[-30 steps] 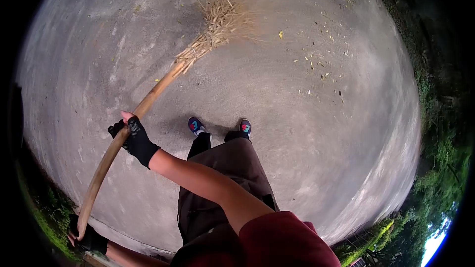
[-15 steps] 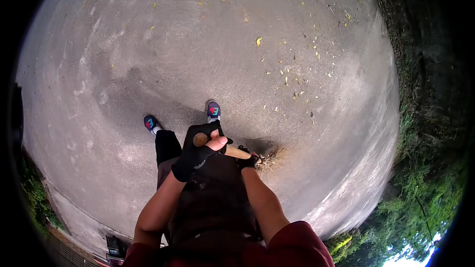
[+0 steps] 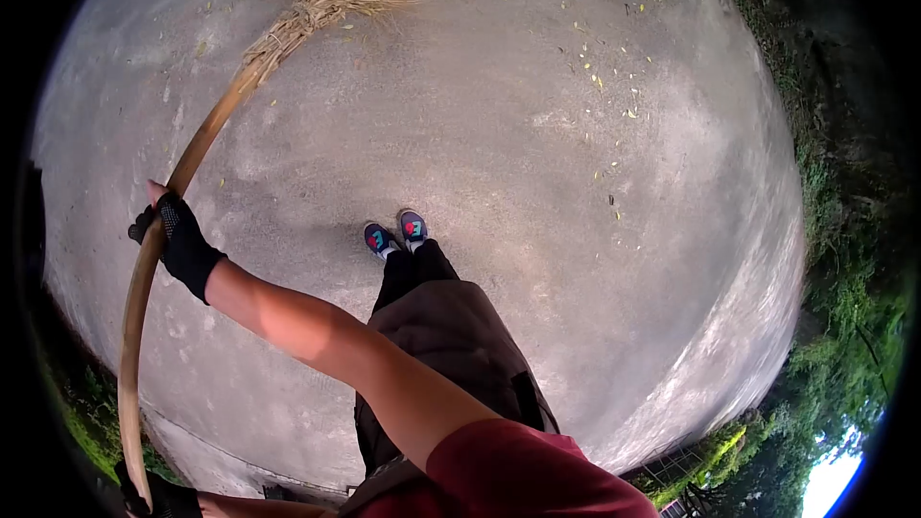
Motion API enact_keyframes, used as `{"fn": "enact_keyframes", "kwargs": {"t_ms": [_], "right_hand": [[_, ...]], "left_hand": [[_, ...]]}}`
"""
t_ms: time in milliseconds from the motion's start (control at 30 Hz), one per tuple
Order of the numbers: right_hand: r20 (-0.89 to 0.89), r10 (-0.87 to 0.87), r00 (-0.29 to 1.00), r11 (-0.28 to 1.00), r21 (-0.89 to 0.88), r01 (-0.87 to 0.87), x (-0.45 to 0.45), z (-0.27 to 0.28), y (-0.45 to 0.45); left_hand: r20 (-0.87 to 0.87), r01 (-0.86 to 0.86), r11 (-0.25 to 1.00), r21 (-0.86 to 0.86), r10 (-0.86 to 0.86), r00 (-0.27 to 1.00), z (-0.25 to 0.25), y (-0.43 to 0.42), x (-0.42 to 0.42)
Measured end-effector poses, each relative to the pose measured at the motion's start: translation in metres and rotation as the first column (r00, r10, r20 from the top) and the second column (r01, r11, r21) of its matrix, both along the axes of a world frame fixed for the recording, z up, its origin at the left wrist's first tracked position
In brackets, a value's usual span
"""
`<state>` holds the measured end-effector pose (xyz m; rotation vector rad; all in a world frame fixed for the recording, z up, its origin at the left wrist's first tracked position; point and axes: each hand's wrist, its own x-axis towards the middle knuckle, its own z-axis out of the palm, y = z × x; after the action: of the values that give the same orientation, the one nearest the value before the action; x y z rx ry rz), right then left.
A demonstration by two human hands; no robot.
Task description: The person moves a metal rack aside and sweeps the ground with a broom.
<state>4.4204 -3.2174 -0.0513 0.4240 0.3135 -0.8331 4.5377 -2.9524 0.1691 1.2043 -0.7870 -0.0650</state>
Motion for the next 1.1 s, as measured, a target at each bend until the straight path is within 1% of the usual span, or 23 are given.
{"fn": "enact_keyframes", "kwargs": {"t_ms": [100,167,200,267,333,367,400,433,467,500,533,567,667,733,767,800,833,867,900,933,1000,1067,1100], "right_hand": [[-0.009,-0.013,1.0,0.965,0.262,0.015,-0.062,-0.005,0.024],[0.032,-0.156,0.987,0.966,0.212,0.146,-0.12,-0.072,0.051],[-0.086,-0.229,0.97,0.948,0.206,0.242,-0.164,-0.098,0.061],[-0.217,-0.33,0.919,0.914,0.171,0.369,-0.269,-0.142,0.08],[-0.34,-0.355,0.871,0.875,0.208,0.437,-0.397,-0.185,0.104],[-0.367,-0.399,0.841,0.858,0.175,0.483,-0.464,-0.212,0.12],[-0.668,-0.382,0.639,0.806,0.098,0.584,-0.524,-0.238,0.142],[-0.519,-0.522,0.677,0.728,0.143,0.671,-0.57,-0.23,0.151],[-0.706,-0.463,0.536,0.566,0.23,0.792,-0.613,-0.234,0.159],[-0.196,-0.761,0.618,0.566,0.265,0.781,-0.679,-0.275,0.201],[-0.82,-0.396,0.413,0.314,0.302,0.9,-0.7,-0.253,0.188],[-0.839,-0.295,0.458,0.344,0.353,0.87,-0.733,-0.259,0.202],[-0.809,-0.117,0.577,0.333,0.515,0.79,-0.804,-0.341,0.245],[-0.753,-0.067,0.654,0.388,0.584,0.713,-0.734,-0.301,0.161],[-0.553,-0.167,0.816,0.397,0.72,0.569,-0.699,-0.303,0.129],[-0.52,0.004,0.854,0.546,0.717,0.433,-0.63,-0.253,0.068],[-0.507,-0.048,0.861,0.617,0.663,0.425,-0.574,-0.301,0.069],[-0.423,-0.033,0.905,0.556,0.745,0.369,-0.509,-0.219,0.014],[-0.423,-0.057,0.905,0.619,0.696,0.364,-0.447,-0.189,-0.015],[-0.342,0.041,0.939,0.505,0.818,0.276,-0.404,-0.14,-0.055],[-0.25,0.107,0.962,0.693,0.713,0.108,-0.335,-0.106,-0.087],[-0.06,0.06,0.996,0.935,0.354,-0.035,-0.304,-0.113,-0.13],[-0.071,0.092,0.993,0.968,0.239,-0.072,-0.301,-0.104,-0.151]], "left_hand": [[-0.352,0.313,0.925,0.213,-0.226,0.908,-0.042,0.053,0.074],[-0.669,0.271,0.955,-0.119,-0.279,0.689,-0.099,0.001,0.016],[-0.778,0.178,0.977,-0.12,-0.203,0.595,-0.125,-0.027,-0.018],[-0.77,0.18,0.959,0.22,0.058,0.636,-0.167,-0.103,-0.128],[-0.889,0.55,0.828,-0.108,-0.328,0.32,-0.214,-0.137,-0.207],[-0.884,0.661,0.74,-0.122,-0.384,0.267,-0.235,-0.158,-0.261],[-0.864,0.774,0.631,-0.052,-0.417,0.282,-0.244,-0.183,-0.324],[-0.867,0.851,0.517,-0.098,-0.465,0.182,-0.255,-0.198,-0.38],[-0.927,0.896,0.421,-0.141,-0.375,0.03,-0.254,-0.208,-0.433],[-0.954,0.941,0.322,-0.109,-0.3,-0.009,-0.26,-0.214,-0.484],[-0.927,0.975,0.211,-0.076,-0.374,0.009,-0.275,-0.222,-0.531],[-0.913,0.981,0.167,-0.101,-0.408,-0.025,-0.286,-0.223,-0.576],[-0.818,0.973,0.059,0.222,-0.533,0.219,-0.294,-0.247,-0.629],[-0.935,0.979,0.149,0.137,-0.306,0.178,-0.277,-0.28,-0.584],[-0.863,0.914,0.321,0.248,-0.356,0.359,-0.279,-0.281,-0.545],[-0.789,0.81,0.502,0.305,-0.344,0.51,-0.254,-0.292,-0.502],[-0.866,0.685,0.713,0.149,-0.241,0.438,-0.217,-0.296,-0.446],[-0.785,0.434,0.846,0.31,-0.03,0.619,-0.172,-0.28,-0.393],[-0.723,0.348,0.908,0.232,-0.078,0.686,-0.133,-0.248,-0.347],[-0.486,0.243,0.895,0.374,-0.035,0.873,-0.106,-0.214,-0.331],[0.139,-0.216,0.791,0.573,0.165,0.976,-0.053,-0.146,-0.3],[-0.471,-0.116,0.988,-0.098,0.056,0.88,-0.029,-0.206,-0.396],[-0.337,-0.105,0.994,-0.031,0.089,0.937,-0.033,-0.209,-0.412]]}}
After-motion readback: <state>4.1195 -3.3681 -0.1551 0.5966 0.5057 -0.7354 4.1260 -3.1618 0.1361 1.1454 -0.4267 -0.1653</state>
